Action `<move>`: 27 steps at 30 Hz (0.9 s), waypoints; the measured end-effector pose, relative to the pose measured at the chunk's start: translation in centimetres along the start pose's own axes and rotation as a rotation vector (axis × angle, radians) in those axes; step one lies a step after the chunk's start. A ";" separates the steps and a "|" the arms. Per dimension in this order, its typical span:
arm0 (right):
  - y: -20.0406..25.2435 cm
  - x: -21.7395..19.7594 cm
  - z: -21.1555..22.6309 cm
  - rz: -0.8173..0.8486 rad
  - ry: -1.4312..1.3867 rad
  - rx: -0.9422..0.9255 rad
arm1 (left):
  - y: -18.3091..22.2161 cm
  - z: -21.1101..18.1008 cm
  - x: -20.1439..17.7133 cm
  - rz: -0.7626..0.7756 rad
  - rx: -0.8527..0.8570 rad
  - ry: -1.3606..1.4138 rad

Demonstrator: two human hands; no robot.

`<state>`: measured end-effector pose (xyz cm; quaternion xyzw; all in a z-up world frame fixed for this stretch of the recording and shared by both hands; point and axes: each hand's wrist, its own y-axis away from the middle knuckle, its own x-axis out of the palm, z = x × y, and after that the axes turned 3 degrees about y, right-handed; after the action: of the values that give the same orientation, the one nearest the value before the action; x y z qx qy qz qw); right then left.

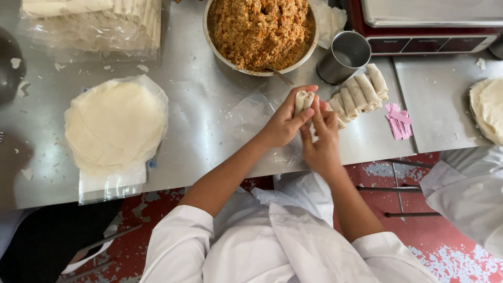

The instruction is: The person organizes food rolls on a table, places them into a clear plastic bag, and then prepares individual food wraps by placing a small amount of filling onto a wrap and rolling it.

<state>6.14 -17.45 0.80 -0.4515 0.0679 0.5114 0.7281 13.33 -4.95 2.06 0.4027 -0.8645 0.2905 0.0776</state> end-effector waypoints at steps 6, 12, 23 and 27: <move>0.2 -5.0 -7.9 0.020 0.561 0.059 | -0.2 2.5 -0.6 -0.120 -0.111 0.132; 0.9 -3.5 -11.6 0.094 0.555 0.279 | -0.2 3.6 -1.0 -0.187 -0.216 0.200; -0.6 -1.4 -1.9 -0.116 -0.659 0.508 | 0.0 4.2 -2.3 -0.103 -0.191 0.084; -0.5 -0.9 -2.7 -0.176 -0.515 0.349 | -0.2 3.1 -2.1 -0.080 -0.152 0.048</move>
<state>7.12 -20.10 -0.01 -0.1797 -0.0715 0.5245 0.8291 15.18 -5.45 -1.21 0.4227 -0.8652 0.2303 0.1404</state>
